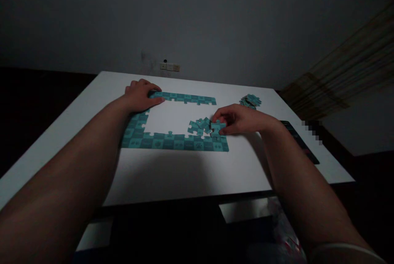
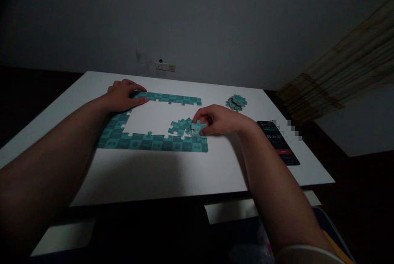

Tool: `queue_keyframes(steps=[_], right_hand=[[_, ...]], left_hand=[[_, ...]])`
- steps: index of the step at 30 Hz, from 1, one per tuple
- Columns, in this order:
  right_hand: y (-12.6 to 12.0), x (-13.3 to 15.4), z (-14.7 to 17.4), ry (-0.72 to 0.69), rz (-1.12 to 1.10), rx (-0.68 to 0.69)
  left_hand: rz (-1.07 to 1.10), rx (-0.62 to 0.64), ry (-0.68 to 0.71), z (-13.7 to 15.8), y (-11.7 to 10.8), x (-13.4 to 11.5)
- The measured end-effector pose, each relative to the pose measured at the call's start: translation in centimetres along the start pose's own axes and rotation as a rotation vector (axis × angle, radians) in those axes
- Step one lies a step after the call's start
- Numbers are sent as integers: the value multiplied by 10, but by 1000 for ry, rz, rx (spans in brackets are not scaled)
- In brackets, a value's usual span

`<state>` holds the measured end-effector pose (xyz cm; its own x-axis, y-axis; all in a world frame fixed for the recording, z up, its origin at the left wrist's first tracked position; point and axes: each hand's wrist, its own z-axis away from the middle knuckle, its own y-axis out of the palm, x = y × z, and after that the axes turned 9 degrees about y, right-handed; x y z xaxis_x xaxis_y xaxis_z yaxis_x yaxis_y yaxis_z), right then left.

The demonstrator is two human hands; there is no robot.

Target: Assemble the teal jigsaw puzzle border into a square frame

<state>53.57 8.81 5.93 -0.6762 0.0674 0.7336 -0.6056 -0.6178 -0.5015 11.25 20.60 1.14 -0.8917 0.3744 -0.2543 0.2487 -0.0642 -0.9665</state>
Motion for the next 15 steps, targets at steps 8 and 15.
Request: queue_keyframes(steps=[8,15], right_hand=[[-2,7,3,-50,164,-89],[-2,1,-1,-82,301,-107]], left_hand=[[-17,3,-7,2,-2,-5],[-7,-13,-6,1,-1,-4]])
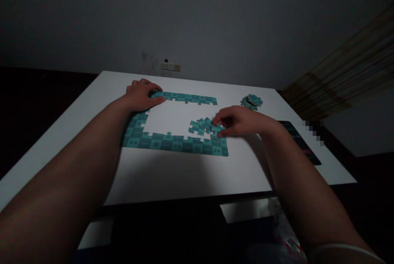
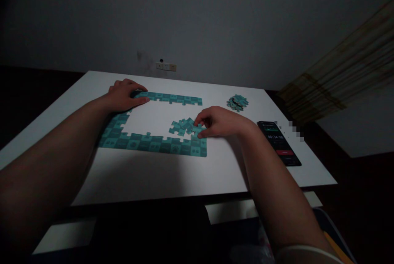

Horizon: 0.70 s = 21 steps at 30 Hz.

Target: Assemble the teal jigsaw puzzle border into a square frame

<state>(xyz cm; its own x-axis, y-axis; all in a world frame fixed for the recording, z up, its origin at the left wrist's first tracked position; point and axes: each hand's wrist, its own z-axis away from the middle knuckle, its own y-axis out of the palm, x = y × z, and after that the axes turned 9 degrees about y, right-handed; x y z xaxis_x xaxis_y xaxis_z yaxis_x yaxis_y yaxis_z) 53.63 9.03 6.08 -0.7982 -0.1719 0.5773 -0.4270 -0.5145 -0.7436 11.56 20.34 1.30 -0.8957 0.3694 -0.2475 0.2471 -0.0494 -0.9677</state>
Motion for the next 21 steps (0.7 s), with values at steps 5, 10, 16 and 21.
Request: queue_keyframes(steps=[5,10,16,21], right_hand=[[3,-5,-3,-41,39,-193],[9,-6,-10,-114,115,-319],[17,2,-13,-153,177,-181],[21,7,-13,-83,21,-204]], left_hand=[[-9,9,1,-1,1,2],[11,-1,5,-2,2,3],[2,-11,5,-2,2,2],[-30,21,-9,-1,-1,0]])
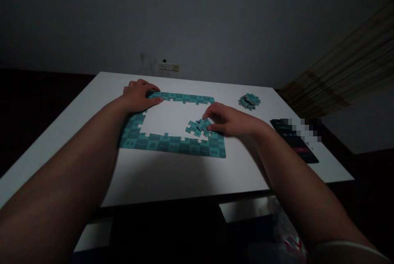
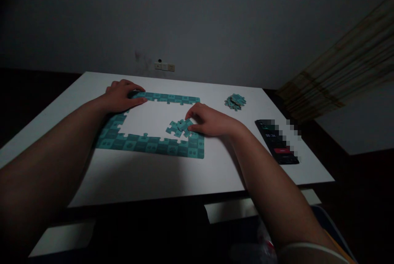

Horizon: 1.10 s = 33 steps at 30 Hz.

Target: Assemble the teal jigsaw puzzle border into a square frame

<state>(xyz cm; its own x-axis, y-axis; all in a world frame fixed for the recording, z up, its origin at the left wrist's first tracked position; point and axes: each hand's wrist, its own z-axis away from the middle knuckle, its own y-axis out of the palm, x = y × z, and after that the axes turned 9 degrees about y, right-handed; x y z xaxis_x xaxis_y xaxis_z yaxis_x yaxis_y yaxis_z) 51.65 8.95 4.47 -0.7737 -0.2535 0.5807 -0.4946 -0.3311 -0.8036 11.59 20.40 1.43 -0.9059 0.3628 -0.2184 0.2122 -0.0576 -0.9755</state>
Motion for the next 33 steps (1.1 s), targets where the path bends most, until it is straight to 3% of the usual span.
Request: queue_keyframes(steps=[5,10,12,20,33], right_hand=[[9,1,-7,102,-345,-3],[2,-5,-11,121,-453,-194],[-6,-8,-9,110,-433,-214],[-18,-13,3,192,-210,0],[-16,-18,-1,121,71,-108]], left_hand=[[23,-6,-7,-1,-1,1],[48,-15,1,-1,0,2],[47,-20,6,0,0,2],[32,-2,0,0,-1,0],[28,-21,-2,0,0,1]])
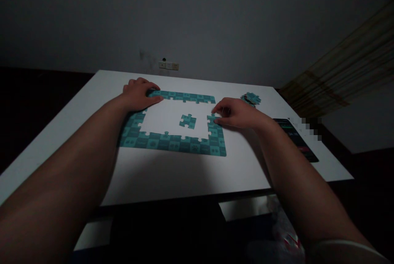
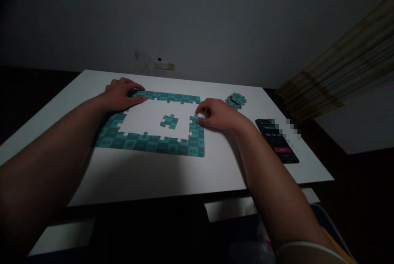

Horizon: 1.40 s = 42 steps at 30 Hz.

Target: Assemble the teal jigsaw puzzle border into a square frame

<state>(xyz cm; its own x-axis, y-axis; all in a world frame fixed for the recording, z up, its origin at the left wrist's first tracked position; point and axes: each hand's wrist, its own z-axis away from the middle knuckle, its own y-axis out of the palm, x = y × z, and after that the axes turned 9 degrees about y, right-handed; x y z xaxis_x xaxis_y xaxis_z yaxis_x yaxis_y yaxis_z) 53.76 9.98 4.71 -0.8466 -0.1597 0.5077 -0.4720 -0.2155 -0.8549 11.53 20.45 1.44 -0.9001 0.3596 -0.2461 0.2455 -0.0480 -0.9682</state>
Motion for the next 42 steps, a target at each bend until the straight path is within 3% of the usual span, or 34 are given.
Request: queue_keyframes(steps=[3,7,13,20,25,31,36,42], right_hand=[[10,10,-1,-107,-10,-76],[36,32,-4,-262,54,-56],[60,44,-8,-261,185,27],[57,43,-9,-289,-56,51],[40,25,-18,-114,-399,-94],[18,-6,-26,4,-323,-152],[18,-10,-24,-18,-273,-116],[16,-14,-26,16,-176,-170]], left_hand=[[5,6,6,-1,1,1],[16,-2,6,0,1,1],[34,-10,3,1,1,-1],[5,-1,1,1,1,-2],[-8,3,-7,0,0,-1],[-19,8,-14,1,-1,-2],[-3,12,-11,2,-1,-2],[1,15,10,1,0,0]])
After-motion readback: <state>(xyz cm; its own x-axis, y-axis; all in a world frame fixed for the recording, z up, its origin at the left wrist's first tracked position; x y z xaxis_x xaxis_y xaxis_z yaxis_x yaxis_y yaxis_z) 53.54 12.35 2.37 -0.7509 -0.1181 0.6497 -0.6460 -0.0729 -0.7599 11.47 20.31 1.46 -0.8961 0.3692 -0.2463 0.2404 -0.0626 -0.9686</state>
